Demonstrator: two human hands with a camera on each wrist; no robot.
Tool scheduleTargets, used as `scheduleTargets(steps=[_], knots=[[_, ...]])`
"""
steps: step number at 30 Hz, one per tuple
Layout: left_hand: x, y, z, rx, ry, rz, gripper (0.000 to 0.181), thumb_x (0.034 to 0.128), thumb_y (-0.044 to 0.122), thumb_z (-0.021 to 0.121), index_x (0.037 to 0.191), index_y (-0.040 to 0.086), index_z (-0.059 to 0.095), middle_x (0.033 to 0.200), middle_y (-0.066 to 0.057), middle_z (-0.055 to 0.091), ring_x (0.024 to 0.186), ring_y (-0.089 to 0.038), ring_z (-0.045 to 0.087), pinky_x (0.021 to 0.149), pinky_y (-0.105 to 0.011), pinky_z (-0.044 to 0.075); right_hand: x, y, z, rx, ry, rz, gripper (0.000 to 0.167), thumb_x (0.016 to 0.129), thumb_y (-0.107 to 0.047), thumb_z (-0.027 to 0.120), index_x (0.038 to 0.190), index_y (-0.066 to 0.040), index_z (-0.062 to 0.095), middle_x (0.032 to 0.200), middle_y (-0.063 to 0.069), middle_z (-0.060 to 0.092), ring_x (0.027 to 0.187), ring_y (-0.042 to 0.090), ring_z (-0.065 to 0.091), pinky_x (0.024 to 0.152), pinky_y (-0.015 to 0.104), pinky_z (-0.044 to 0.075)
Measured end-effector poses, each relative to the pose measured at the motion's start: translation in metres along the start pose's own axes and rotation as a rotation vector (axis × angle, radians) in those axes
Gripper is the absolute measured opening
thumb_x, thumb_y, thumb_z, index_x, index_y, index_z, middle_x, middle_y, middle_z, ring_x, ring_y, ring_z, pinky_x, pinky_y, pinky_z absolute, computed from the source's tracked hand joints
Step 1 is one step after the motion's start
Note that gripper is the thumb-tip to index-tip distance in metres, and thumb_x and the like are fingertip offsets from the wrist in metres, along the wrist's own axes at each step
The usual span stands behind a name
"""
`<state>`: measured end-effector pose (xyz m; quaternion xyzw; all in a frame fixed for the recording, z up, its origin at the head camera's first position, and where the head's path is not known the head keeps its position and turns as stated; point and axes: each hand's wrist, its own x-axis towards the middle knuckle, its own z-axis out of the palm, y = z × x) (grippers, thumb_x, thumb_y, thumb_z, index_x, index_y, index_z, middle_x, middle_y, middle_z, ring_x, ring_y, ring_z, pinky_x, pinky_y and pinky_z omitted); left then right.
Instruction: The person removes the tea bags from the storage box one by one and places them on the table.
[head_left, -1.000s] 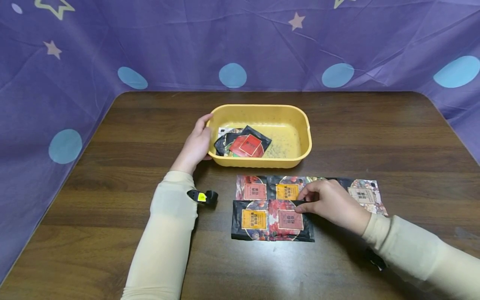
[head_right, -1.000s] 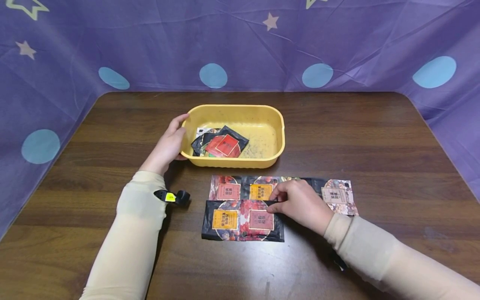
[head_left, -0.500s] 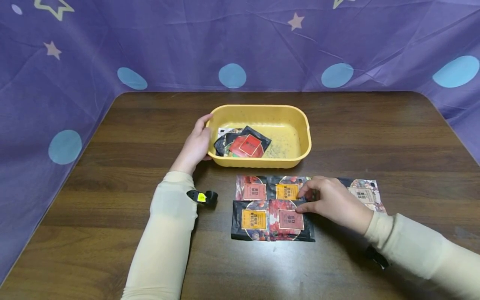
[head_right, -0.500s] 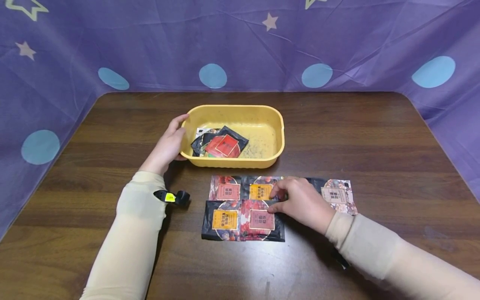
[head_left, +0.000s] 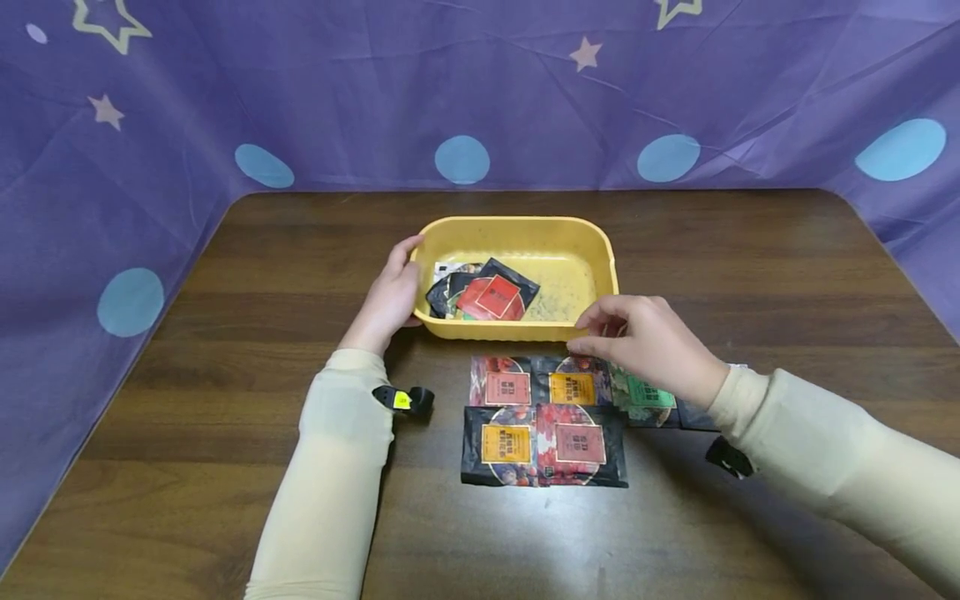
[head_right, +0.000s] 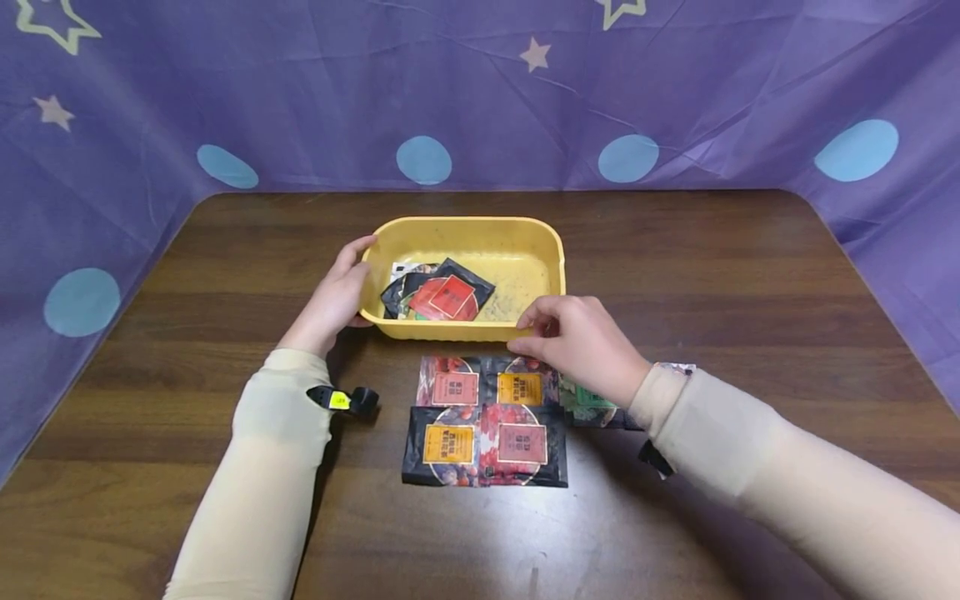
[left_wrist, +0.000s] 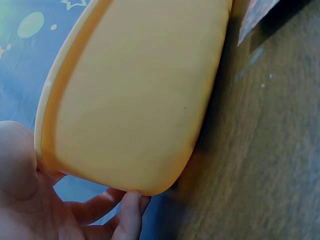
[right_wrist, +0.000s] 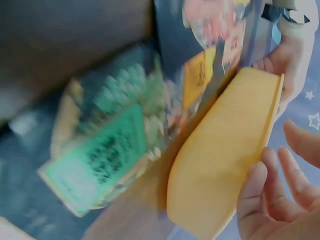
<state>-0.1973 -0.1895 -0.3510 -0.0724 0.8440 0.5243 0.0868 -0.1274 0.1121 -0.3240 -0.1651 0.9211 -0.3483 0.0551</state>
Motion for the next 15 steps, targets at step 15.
scheduleTargets(steps=[15], knots=[[-0.002,0.000,0.000,-0.020,-0.004,0.020,0.051,0.1054,0.026,0.026,0.156,0.032,0.025,0.154,-0.015,0.036,0.098,-0.031,0.055,0.064,-0.037,0.054,0.056,-0.011,0.006,0.062,0.045,-0.009,0.028,0.089,-0.025,0.074,0.108,-0.004,0.070,0.093,0.010,0.069,0.083,0.022,0.059,0.071,0.031,0.047]])
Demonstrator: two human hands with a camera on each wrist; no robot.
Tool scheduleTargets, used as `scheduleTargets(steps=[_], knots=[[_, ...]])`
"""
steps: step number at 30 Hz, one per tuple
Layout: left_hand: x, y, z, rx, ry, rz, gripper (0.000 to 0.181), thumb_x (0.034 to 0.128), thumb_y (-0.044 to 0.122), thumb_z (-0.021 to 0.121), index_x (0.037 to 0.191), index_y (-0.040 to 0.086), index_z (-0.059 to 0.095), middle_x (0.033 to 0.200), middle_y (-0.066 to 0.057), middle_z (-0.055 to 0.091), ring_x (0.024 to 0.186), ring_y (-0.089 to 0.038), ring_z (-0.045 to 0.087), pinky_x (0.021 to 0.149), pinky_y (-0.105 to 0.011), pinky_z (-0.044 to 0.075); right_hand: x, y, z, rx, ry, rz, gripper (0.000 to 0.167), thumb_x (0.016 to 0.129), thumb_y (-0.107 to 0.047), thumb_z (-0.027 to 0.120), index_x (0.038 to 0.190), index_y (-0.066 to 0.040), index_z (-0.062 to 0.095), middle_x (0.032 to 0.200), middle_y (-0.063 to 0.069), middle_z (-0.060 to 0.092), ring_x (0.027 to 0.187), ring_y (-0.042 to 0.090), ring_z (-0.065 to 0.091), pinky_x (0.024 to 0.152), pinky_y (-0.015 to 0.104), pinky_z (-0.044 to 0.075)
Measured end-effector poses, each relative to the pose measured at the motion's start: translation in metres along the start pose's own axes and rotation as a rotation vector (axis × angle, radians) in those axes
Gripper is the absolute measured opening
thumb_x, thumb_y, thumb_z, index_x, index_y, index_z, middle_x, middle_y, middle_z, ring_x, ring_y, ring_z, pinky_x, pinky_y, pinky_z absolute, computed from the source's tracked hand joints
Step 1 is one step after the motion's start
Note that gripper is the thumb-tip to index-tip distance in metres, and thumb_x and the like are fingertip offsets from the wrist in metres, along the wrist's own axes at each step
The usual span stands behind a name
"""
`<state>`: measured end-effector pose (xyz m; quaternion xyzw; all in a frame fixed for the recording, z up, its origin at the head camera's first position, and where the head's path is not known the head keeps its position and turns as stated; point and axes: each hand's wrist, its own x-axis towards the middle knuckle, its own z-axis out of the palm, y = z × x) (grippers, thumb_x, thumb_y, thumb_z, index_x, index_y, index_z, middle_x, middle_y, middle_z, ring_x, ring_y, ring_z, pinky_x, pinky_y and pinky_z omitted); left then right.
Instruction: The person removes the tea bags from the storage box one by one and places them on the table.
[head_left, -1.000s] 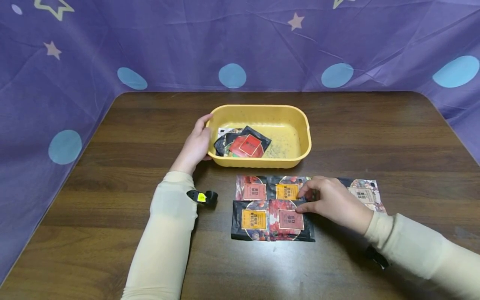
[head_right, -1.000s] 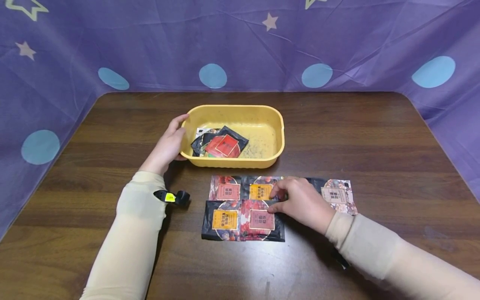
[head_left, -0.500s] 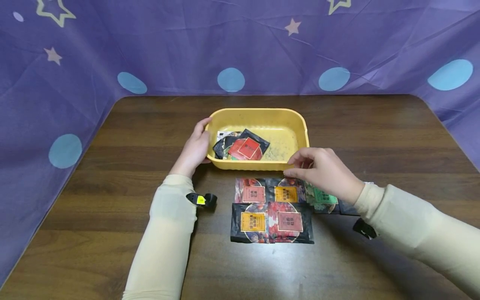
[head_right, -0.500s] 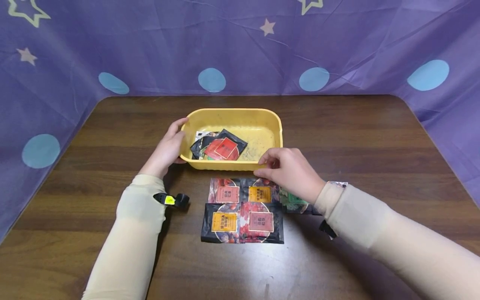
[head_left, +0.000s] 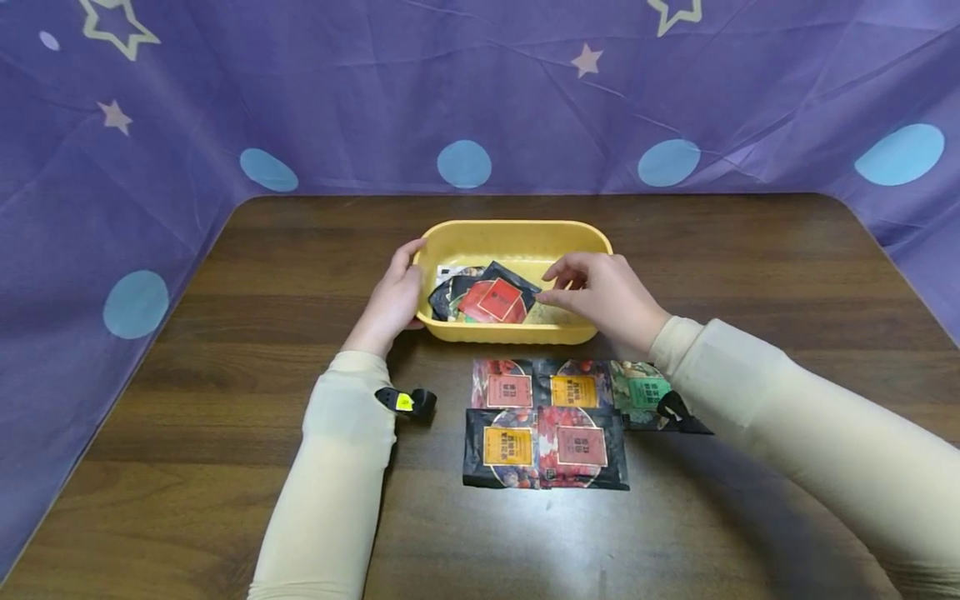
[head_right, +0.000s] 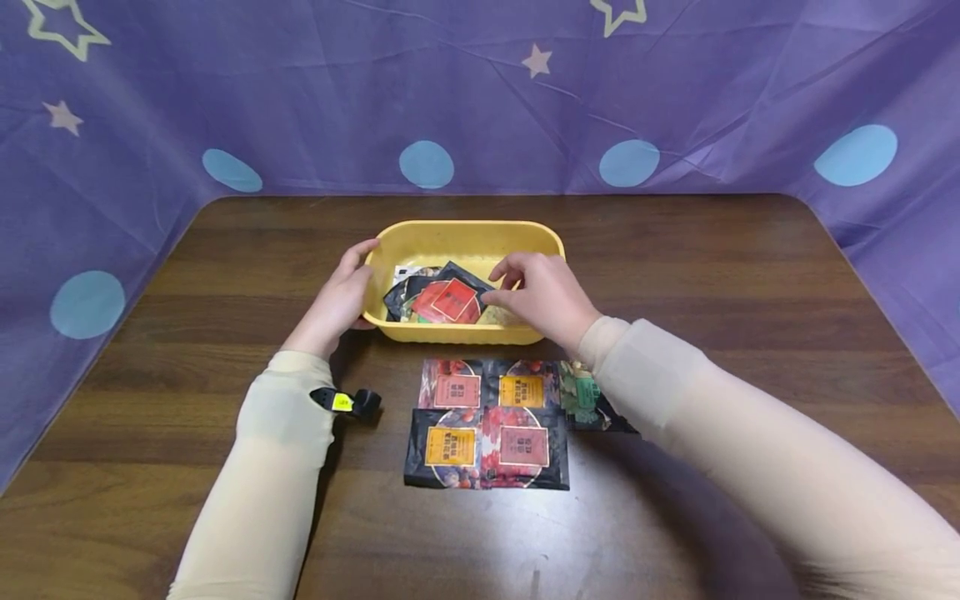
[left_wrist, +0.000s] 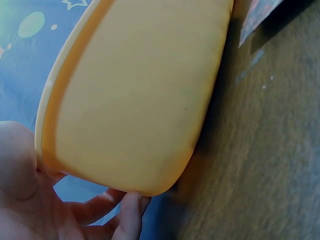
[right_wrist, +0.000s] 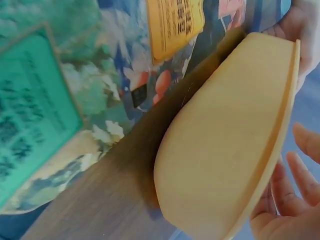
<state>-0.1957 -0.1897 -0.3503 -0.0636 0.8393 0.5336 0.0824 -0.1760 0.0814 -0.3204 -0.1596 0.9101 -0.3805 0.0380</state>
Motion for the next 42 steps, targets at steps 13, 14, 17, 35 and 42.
scheduleTargets(steps=[13,14,17,35,42], knots=[[-0.001,-0.001,0.000,0.005,0.010,0.017,0.051,0.1051,0.025,0.027,0.156,0.031,0.026,0.153,-0.017,0.037,0.091,-0.029,0.056,0.061,-0.036,0.054,0.034,-0.002,0.019,-0.089,-0.127,0.088,0.049,0.087,-0.030,0.075,0.126,-0.003,0.064,0.122,0.015,0.069,0.110,0.029,0.064,0.097,0.043,0.050],[-0.001,0.000,0.000,0.003,0.010,0.017,0.051,0.1050,0.025,0.027,0.156,0.031,0.027,0.153,-0.017,0.037,0.091,-0.029,0.055,0.061,-0.036,0.054,0.036,-0.002,0.021,-0.097,-0.137,0.091,0.051,0.087,-0.030,0.076,0.127,-0.003,0.063,0.124,0.015,0.068,0.112,0.030,0.064,0.099,0.043,0.049],[-0.001,0.000,0.000,0.003,0.009,0.017,0.051,0.1050,0.025,0.026,0.156,0.031,0.026,0.153,-0.017,0.037,0.092,-0.030,0.055,0.061,-0.036,0.054,0.040,-0.001,0.024,-0.126,-0.169,0.104,0.059,0.086,-0.033,0.075,0.134,-0.003,0.058,0.134,0.014,0.063,0.122,0.031,0.058,0.105,0.043,0.045],[0.003,-0.001,0.002,-0.001,-0.001,0.005,0.051,0.1050,0.027,0.026,0.155,0.034,0.026,0.153,-0.015,0.037,0.097,-0.030,0.055,0.061,-0.036,0.054,0.052,0.003,0.038,-0.229,-0.231,0.171,0.073,0.085,-0.034,0.077,0.144,-0.003,0.048,0.141,0.017,0.055,0.132,0.033,0.049,0.113,0.045,0.038],[0.003,-0.002,0.000,-0.003,-0.004,-0.005,0.051,0.1048,0.027,0.026,0.156,0.034,0.025,0.153,-0.015,0.036,0.101,-0.032,0.054,0.062,-0.036,0.053,0.055,0.001,0.040,-0.216,-0.236,0.188,0.074,0.086,-0.036,0.076,0.146,-0.004,0.046,0.142,0.015,0.054,0.132,0.032,0.048,0.113,0.046,0.037]])
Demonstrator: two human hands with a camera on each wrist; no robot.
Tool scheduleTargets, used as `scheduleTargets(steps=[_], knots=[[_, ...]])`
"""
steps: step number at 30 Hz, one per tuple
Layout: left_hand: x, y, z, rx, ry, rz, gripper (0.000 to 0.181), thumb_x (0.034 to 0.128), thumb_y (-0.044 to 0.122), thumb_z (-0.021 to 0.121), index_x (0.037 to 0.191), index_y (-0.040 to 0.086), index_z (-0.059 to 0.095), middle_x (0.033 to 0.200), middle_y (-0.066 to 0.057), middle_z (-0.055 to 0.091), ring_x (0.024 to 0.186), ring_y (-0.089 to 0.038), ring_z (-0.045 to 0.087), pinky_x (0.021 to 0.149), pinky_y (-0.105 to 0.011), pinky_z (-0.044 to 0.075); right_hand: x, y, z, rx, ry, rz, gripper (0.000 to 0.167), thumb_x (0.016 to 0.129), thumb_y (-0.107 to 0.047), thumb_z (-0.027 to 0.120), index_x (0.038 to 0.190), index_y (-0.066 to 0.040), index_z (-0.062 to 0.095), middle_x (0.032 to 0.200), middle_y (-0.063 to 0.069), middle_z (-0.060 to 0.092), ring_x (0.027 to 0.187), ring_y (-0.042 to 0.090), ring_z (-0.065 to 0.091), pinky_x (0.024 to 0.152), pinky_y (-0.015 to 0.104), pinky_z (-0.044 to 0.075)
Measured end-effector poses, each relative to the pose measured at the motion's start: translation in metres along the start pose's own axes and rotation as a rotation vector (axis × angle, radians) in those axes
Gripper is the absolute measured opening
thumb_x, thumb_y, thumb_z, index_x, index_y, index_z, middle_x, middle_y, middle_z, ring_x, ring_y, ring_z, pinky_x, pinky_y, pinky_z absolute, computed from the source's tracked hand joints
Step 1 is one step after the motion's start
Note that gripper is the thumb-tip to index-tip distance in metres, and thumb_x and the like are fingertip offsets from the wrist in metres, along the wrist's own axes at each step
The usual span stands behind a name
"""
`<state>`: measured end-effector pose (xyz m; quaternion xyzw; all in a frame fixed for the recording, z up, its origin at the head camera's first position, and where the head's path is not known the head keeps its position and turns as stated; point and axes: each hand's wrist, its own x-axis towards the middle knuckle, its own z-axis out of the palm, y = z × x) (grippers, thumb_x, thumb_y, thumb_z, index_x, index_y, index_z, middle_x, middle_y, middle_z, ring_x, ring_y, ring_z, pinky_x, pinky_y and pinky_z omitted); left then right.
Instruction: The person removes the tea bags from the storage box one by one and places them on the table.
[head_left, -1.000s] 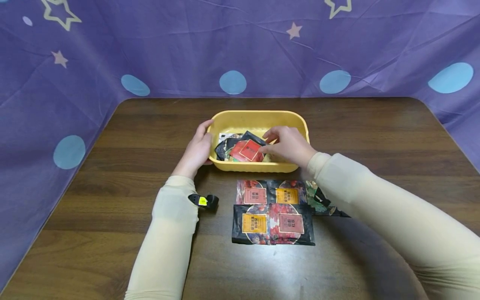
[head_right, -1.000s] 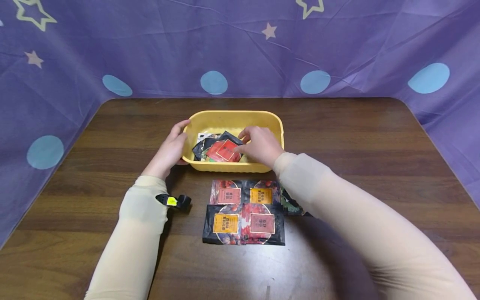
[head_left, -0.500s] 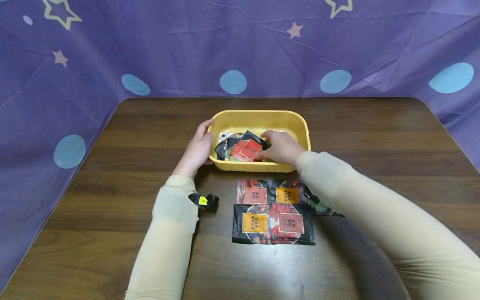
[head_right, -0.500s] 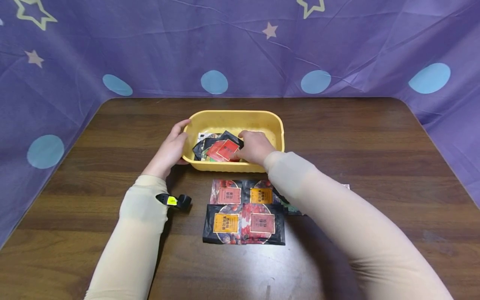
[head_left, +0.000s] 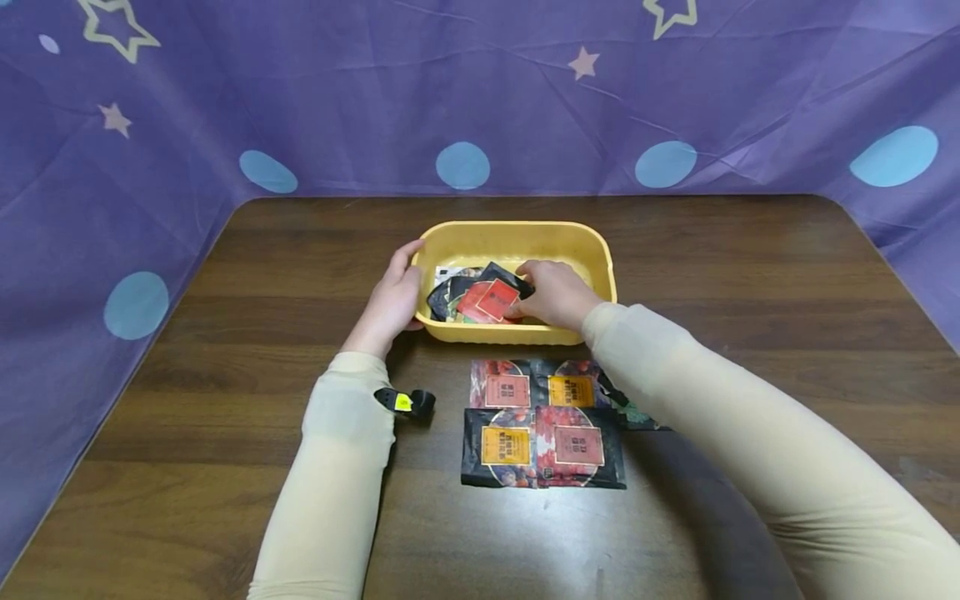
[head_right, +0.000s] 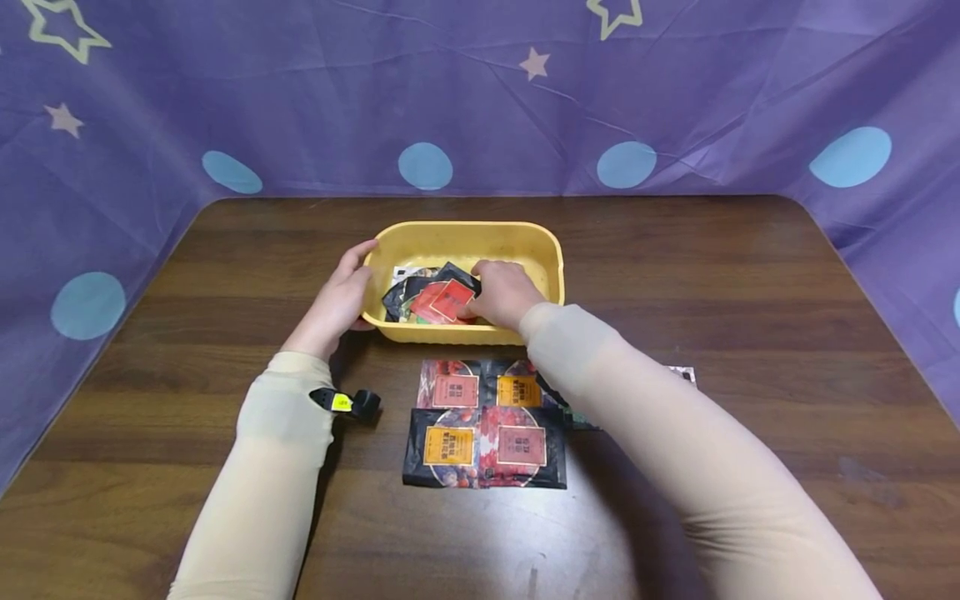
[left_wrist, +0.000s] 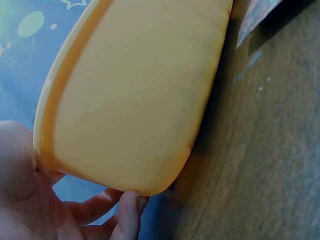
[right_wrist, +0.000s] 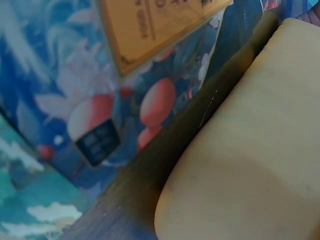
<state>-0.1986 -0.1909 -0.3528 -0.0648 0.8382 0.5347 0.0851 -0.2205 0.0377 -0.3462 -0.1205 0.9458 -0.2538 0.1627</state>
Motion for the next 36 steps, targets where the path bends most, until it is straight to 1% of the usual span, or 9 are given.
scheduleTargets(steps=[6,15,20,24,31,34,36], knots=[[0.0006,0.0005,-0.0004,0.009,-0.001,-0.007,0.051,0.1051,0.027,0.026,0.156,0.035,0.025,0.153,-0.015,0.036,0.105,-0.033,0.054,0.063,-0.036,0.054,-0.0004,-0.0013,0.0002,-0.011,0.016,0.012,0.070,0.087,-0.036,0.075,0.144,-0.004,0.048,0.140,0.015,0.056,0.130,0.031,0.050,0.113,0.045,0.038],[0.0001,0.0011,-0.0003,0.009,0.004,-0.010,0.051,0.1051,0.027,0.026,0.156,0.035,0.025,0.153,-0.015,0.036,0.106,-0.033,0.054,0.063,-0.036,0.054,0.0010,-0.0015,0.0012,-0.045,0.064,-0.021,0.063,0.086,-0.029,0.076,0.139,-0.003,0.054,0.129,0.017,0.062,0.121,0.031,0.057,0.108,0.043,0.042],[-0.0009,0.0007,-0.0011,0.012,0.012,-0.011,0.052,0.1049,0.026,0.026,0.156,0.035,0.025,0.153,-0.016,0.036,0.104,-0.033,0.054,0.062,-0.036,0.053,0.0017,-0.0017,0.0010,-0.002,0.079,-0.029,0.062,0.087,-0.028,0.075,0.139,-0.003,0.053,0.126,0.016,0.062,0.116,0.030,0.057,0.105,0.042,0.044],[-0.0022,0.0013,-0.0011,0.010,0.015,-0.008,0.052,0.1049,0.027,0.026,0.156,0.034,0.025,0.153,-0.016,0.036,0.102,-0.032,0.054,0.061,-0.035,0.053,0.0011,-0.0010,-0.0001,0.027,0.108,-0.038,0.060,0.088,-0.029,0.074,0.139,-0.003,0.054,0.124,0.016,0.063,0.113,0.030,0.058,0.102,0.042,0.045],[-0.0052,0.0035,0.0011,0.009,0.020,0.000,0.051,0.1051,0.026,0.025,0.156,0.033,0.025,0.153,-0.016,0.036,0.096,-0.031,0.055,0.061,-0.036,0.054,-0.0034,-0.0010,-0.0007,0.090,0.162,-0.037,0.049,0.091,-0.034,0.070,0.131,-0.005,0.063,0.118,0.014,0.068,0.110,0.029,0.061,0.096,0.042,0.048],[-0.0058,0.0038,0.0024,0.009,0.018,-0.004,0.051,0.1054,0.026,0.025,0.156,0.034,0.025,0.153,-0.016,0.037,0.096,-0.030,0.055,0.062,-0.035,0.054,-0.0032,-0.0007,0.0031,0.134,0.167,-0.045,0.046,0.092,-0.033,0.070,0.129,-0.006,0.065,0.113,0.013,0.070,0.103,0.027,0.062,0.090,0.040,0.050],[-0.0060,0.0043,0.0041,0.010,0.015,-0.003,0.051,0.1055,0.027,0.025,0.156,0.034,0.025,0.152,-0.016,0.038,0.095,-0.031,0.055,0.061,-0.035,0.054,-0.0032,-0.0003,0.0055,0.150,0.168,-0.053,0.045,0.092,-0.031,0.071,0.128,-0.006,0.066,0.111,0.013,0.070,0.100,0.026,0.062,0.089,0.039,0.050]])
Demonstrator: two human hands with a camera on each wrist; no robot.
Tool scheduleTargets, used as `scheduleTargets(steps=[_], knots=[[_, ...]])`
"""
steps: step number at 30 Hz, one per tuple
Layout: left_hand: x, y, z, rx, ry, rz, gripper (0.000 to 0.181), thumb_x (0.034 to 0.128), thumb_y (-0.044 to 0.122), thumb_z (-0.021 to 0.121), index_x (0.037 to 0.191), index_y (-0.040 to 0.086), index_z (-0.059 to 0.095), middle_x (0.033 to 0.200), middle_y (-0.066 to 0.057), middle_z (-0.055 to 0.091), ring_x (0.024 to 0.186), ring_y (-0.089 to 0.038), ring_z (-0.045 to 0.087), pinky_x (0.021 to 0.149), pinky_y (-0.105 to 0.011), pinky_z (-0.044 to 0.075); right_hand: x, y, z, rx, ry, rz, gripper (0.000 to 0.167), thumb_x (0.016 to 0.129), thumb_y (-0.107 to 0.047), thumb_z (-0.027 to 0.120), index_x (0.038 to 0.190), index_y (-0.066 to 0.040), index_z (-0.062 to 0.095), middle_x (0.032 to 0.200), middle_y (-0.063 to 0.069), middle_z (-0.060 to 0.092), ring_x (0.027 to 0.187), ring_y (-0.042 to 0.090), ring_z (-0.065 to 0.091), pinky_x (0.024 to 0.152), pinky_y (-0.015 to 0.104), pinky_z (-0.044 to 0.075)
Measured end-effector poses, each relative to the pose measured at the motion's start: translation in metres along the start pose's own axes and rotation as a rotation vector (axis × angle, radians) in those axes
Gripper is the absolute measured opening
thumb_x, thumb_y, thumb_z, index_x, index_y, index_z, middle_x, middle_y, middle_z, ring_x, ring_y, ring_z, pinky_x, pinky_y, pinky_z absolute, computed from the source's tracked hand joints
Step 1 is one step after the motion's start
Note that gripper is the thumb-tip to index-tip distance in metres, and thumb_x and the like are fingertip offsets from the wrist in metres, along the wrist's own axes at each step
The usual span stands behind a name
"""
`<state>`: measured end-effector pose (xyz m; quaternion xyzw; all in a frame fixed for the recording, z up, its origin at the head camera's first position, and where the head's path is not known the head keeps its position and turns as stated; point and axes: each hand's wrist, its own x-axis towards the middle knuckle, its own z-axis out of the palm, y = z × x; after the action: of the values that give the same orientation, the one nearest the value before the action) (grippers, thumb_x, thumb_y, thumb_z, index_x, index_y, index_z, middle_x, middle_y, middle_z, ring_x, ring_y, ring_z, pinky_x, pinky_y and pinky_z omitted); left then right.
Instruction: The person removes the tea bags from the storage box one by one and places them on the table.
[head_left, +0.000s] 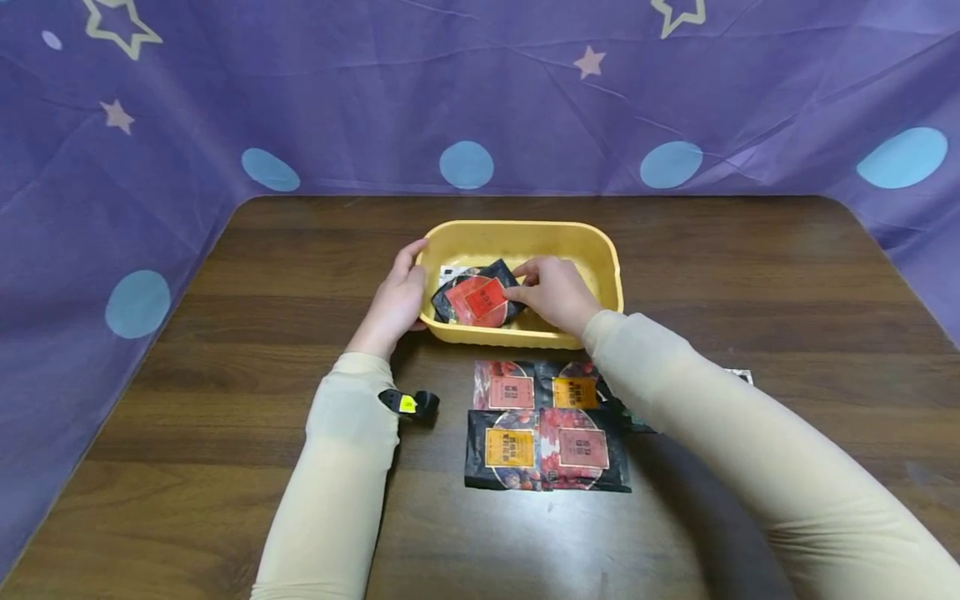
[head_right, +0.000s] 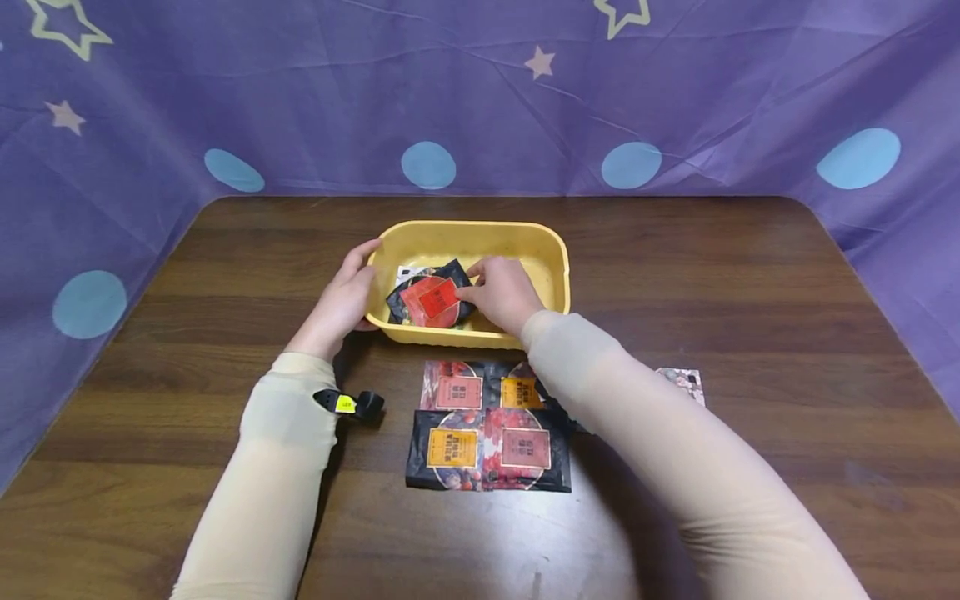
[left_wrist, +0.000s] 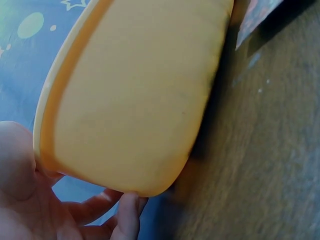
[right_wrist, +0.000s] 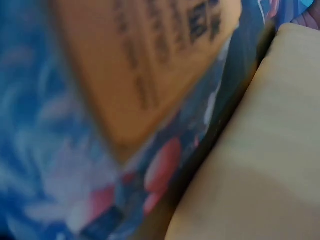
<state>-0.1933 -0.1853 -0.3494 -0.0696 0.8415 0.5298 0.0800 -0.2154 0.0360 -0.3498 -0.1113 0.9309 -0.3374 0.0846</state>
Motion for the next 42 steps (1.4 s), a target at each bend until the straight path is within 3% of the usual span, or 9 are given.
scheduleTargets(steps=[13,30,37,42], knots=[[0.000,0.000,-0.002,0.015,-0.011,-0.009,0.051,0.1058,0.029,0.025,0.156,0.037,0.024,0.153,-0.014,0.036,0.104,-0.033,0.054,0.063,-0.035,0.054,-0.004,-0.002,0.002,0.054,0.080,-0.059,0.034,0.090,-0.023,0.073,0.119,-0.005,0.070,0.095,0.010,0.073,0.081,0.020,0.060,0.076,0.033,0.049],[-0.002,-0.001,-0.003,0.007,-0.006,-0.010,0.051,0.1052,0.029,0.026,0.156,0.037,0.024,0.154,-0.013,0.036,0.104,-0.033,0.055,0.064,-0.036,0.055,-0.004,-0.004,0.002,0.139,0.126,-0.074,0.022,0.089,-0.020,0.074,0.104,-0.004,0.072,0.096,0.011,0.071,0.086,0.021,0.062,0.076,0.032,0.050],[-0.001,0.000,-0.001,0.012,-0.005,-0.018,0.051,0.1054,0.032,0.027,0.155,0.038,0.024,0.153,-0.012,0.037,0.104,-0.031,0.055,0.064,-0.034,0.054,-0.007,-0.003,-0.001,0.095,0.123,-0.136,0.021,0.090,-0.020,0.073,0.104,-0.005,0.071,0.104,0.011,0.074,0.090,0.024,0.066,0.081,0.037,0.052],[0.000,0.002,0.001,0.012,-0.005,-0.003,0.050,0.1053,0.030,0.028,0.155,0.036,0.026,0.151,-0.014,0.040,0.096,-0.030,0.056,0.062,-0.034,0.053,-0.013,-0.002,-0.004,0.064,0.153,-0.185,0.017,0.090,-0.020,0.073,0.100,-0.006,0.071,0.099,0.010,0.075,0.083,0.021,0.066,0.076,0.034,0.051]])
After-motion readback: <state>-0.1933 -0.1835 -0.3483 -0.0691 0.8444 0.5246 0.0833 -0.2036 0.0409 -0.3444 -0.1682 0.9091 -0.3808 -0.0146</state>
